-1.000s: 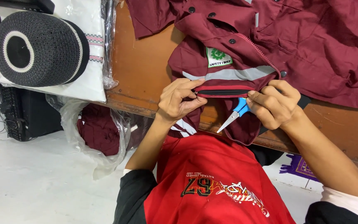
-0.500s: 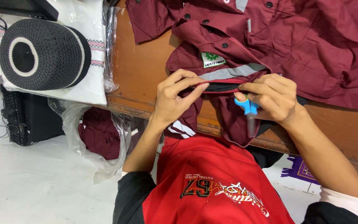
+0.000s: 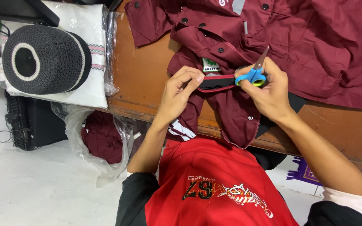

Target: Trimming loose threads from a maroon jacket using scissors on a workbench

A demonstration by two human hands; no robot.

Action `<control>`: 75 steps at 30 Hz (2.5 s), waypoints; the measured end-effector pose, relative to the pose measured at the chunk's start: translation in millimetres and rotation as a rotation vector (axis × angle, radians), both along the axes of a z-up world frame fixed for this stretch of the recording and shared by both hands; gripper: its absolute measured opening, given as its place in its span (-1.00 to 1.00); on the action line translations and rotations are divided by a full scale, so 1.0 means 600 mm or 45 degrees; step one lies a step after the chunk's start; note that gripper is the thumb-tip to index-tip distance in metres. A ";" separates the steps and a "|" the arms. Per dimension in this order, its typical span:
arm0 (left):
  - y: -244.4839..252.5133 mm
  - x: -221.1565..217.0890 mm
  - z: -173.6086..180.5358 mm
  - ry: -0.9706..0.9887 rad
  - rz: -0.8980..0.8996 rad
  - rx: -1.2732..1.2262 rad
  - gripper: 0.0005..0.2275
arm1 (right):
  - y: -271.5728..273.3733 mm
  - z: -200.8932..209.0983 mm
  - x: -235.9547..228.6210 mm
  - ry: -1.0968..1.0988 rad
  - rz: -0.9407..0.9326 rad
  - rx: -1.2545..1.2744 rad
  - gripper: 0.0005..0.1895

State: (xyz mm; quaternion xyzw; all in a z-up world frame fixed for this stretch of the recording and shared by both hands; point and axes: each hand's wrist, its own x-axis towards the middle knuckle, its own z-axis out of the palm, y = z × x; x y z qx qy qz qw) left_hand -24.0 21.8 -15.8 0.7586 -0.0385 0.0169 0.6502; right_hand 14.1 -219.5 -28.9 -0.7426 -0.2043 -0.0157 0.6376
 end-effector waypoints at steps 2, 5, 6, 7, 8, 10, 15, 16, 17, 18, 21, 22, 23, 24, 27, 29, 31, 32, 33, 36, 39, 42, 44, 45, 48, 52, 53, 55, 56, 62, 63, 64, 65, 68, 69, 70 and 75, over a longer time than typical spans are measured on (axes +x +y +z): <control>0.001 0.001 -0.003 0.018 -0.018 -0.017 -0.82 | 0.001 -0.005 0.001 0.143 -0.033 0.058 -0.85; 0.001 0.002 -0.005 0.052 -0.040 -0.044 -0.78 | -0.003 -0.020 0.002 0.302 -0.037 0.164 -0.85; 0.001 0.001 -0.003 0.055 -0.041 -0.041 -0.78 | -0.002 -0.017 0.002 0.315 -0.045 0.164 -0.84; 0.001 0.000 -0.002 0.058 -0.043 -0.038 -0.77 | 0.000 -0.013 0.001 0.329 -0.052 0.165 -0.84; 0.006 0.000 -0.001 0.059 -0.039 -0.038 -0.77 | -0.002 -0.016 0.001 0.331 -0.048 0.165 -0.84; 0.014 0.002 0.004 0.007 -0.128 -0.070 -0.76 | -0.006 -0.020 0.004 0.225 -0.053 0.167 -0.84; 0.026 -0.009 0.017 -0.101 -0.119 -0.094 -0.74 | -0.010 -0.006 0.010 -0.177 -0.068 0.032 -0.73; 0.026 -0.012 0.020 -0.158 -0.068 -0.124 -0.69 | -0.016 -0.009 0.014 -0.380 -0.080 -0.084 -0.61; 0.026 -0.012 0.028 -0.160 -0.065 -0.124 -0.69 | -0.014 -0.002 0.012 -0.381 -0.077 -0.084 -0.61; 0.025 -0.013 0.035 -0.245 0.002 -0.023 -0.73 | -0.013 0.006 0.010 -0.542 -0.073 -0.133 -0.67; 0.027 -0.013 0.040 -0.430 0.091 0.190 -0.81 | -0.004 0.012 0.005 -0.739 -0.049 -0.286 -0.75; 0.028 -0.011 0.039 -0.527 0.107 0.302 -0.85 | -0.001 0.011 0.003 -0.772 -0.036 -0.390 -0.78; 0.028 -0.012 0.039 -0.531 0.108 0.300 -0.85 | -0.004 0.013 0.005 -0.777 -0.036 -0.392 -0.78; 0.029 -0.012 0.038 -0.544 0.087 0.350 -0.86 | -0.006 0.014 0.007 -0.671 0.049 -0.389 -0.79; 0.030 -0.013 0.028 -0.563 0.038 0.379 -0.88 | -0.017 0.055 0.018 -0.507 0.143 -0.367 -0.81; 0.029 -0.015 0.022 -0.568 0.000 0.354 -0.88 | -0.037 0.082 0.023 -0.443 0.143 -0.350 -0.82; 0.023 -0.015 0.018 -0.622 -0.080 0.397 -0.88 | -0.073 0.098 0.025 -0.415 -0.062 -0.642 -0.56; 0.024 -0.014 0.014 -0.626 -0.086 0.391 -0.88 | -0.107 0.102 0.017 -0.416 -0.069 -0.648 -0.56; 0.025 -0.014 0.010 -0.595 -0.101 0.358 -0.89 | -0.139 0.106 0.009 -0.342 -0.050 -0.774 -0.51; 0.029 -0.012 -0.010 -0.557 -0.111 0.306 -0.86 | -0.221 0.087 -0.027 -0.138 -0.049 -1.061 -0.44; 0.031 -0.010 -0.017 -0.531 -0.116 0.260 -0.82 | -0.284 0.045 -0.072 0.132 -0.127 -1.217 -0.47; 0.029 -0.010 -0.014 -0.508 -0.116 0.223 -0.80 | -0.337 0.007 -0.104 0.300 -0.191 -1.245 -0.55; 0.027 -0.009 -0.010 -0.508 -0.107 0.217 -0.79 | -0.367 -0.013 -0.115 0.328 -0.203 -1.277 -0.56; 0.026 -0.009 -0.007 -0.528 -0.086 0.217 -0.82 | -0.380 -0.021 -0.119 0.391 -0.239 -1.190 -0.58; 0.027 -0.013 -0.008 -0.598 -0.024 0.258 -0.87 | -0.403 -0.049 -0.127 0.478 -0.277 -1.016 -0.66; 0.028 -0.013 -0.013 -0.693 0.032 0.314 -0.88 | -0.265 0.075 -0.115 0.021 -0.210 -1.250 -0.81; 0.028 -0.014 -0.011 -0.692 0.033 0.315 -0.88 | -0.217 0.094 -0.104 0.022 -0.208 -1.249 -0.81; 0.027 -0.013 -0.006 -0.654 -0.052 0.281 -0.86 | -0.121 0.131 -0.084 -0.321 0.102 -0.936 -0.91; 0.028 -0.013 -0.007 -0.656 -0.054 0.285 -0.86 | -0.081 0.126 -0.078 -0.322 0.100 -0.931 -0.91; 0.025 -0.010 -0.009 -0.700 0.008 0.293 -0.84 | 0.088 0.058 -0.046 -1.076 -0.019 -0.905 -0.79; 0.028 -0.009 -0.010 -0.699 0.000 0.337 -0.86 | 0.096 0.041 -0.041 -1.161 -0.021 -0.947 -0.87; 0.029 -0.009 -0.012 -0.698 -0.003 0.378 -0.88 | 0.102 0.025 -0.035 -1.249 -0.019 -0.991 -0.90; 0.031 -0.015 -0.015 -0.695 -0.005 0.377 -0.88 | 0.105 0.020 -0.041 -1.245 -0.020 -0.992 -0.90; 0.032 -0.010 -0.017 -0.676 -0.008 0.381 -0.90 | 0.113 0.018 -0.043 -1.243 -0.010 -0.915 -0.88; 0.033 -0.007 -0.017 -0.674 -0.012 0.361 -0.90 | 0.117 0.022 -0.046 -1.174 -0.086 -0.850 -0.93; 0.032 -0.008 -0.018 -0.665 -0.019 0.340 -0.89 | 0.120 0.026 -0.052 -1.098 -0.160 -0.786 -0.91; 0.021 -0.011 -0.002 -0.639 -0.011 0.312 -0.92 | 0.112 0.052 -0.061 -0.866 -0.283 -0.661 -0.87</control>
